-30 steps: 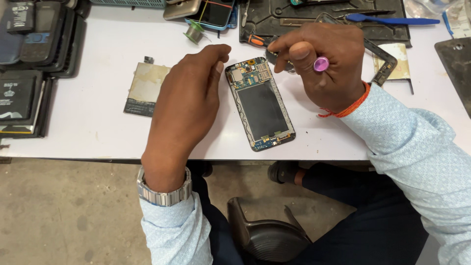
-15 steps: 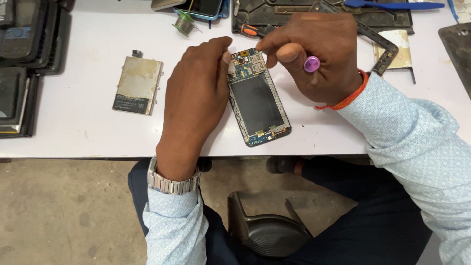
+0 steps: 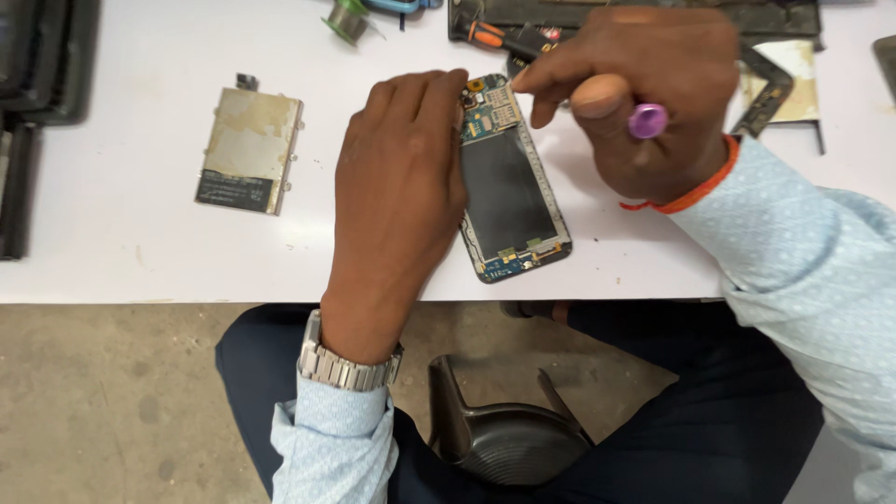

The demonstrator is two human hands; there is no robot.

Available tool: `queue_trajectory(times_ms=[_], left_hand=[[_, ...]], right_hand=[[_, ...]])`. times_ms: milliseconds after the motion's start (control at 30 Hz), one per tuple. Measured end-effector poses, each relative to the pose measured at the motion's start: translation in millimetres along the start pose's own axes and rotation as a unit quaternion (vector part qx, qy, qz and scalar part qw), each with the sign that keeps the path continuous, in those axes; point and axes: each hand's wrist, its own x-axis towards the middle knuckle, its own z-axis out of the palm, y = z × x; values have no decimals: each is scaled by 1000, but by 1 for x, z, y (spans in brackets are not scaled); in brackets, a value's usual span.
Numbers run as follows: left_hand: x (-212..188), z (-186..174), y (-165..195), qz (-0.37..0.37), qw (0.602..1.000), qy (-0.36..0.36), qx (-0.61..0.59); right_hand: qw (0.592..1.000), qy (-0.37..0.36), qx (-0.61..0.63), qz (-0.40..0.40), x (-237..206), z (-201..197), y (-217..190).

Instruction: The person uses a small screwdriver to unscrew and pry components inside an opened smartphone on a workbench, removes the old battery from the phone body, sets the battery aside, and continues unscrewing and adjusting parts on the main board before repositioning the phone.

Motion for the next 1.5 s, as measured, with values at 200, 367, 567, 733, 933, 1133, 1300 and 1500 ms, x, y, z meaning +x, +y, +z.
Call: queue_trajectory(times_ms=[200, 367, 567, 733, 933, 1133, 1300, 1500], left_hand=[[0, 7, -11, 1, 999, -25, 27], [1, 11, -19, -11, 998, -58, 34], [2, 14, -25, -33, 996, -78, 19], [4, 16, -26, -39, 995, -85, 24], [3, 12, -23, -34, 996, -82, 26], [-1, 8, -18, -44, 996, 1, 79], [-3, 8, -17, -60, 996, 1, 68], [-7, 7, -15, -53, 992, 27, 110]], right_hand=[[986, -135, 22, 98, 18, -13, -4], [866, -467, 144, 107, -21, -16, 100], [845, -479, 166, 169, -63, -24, 116], [885, -417, 114, 171, -41, -24, 85], [897, -401, 100, 157, -17, -14, 71], [960, -224, 26, 164, 16, 12, 29], [969, -42, -143, 199, 11, 17, -8], [974, -86, -96, 186, 18, 25, -2]])
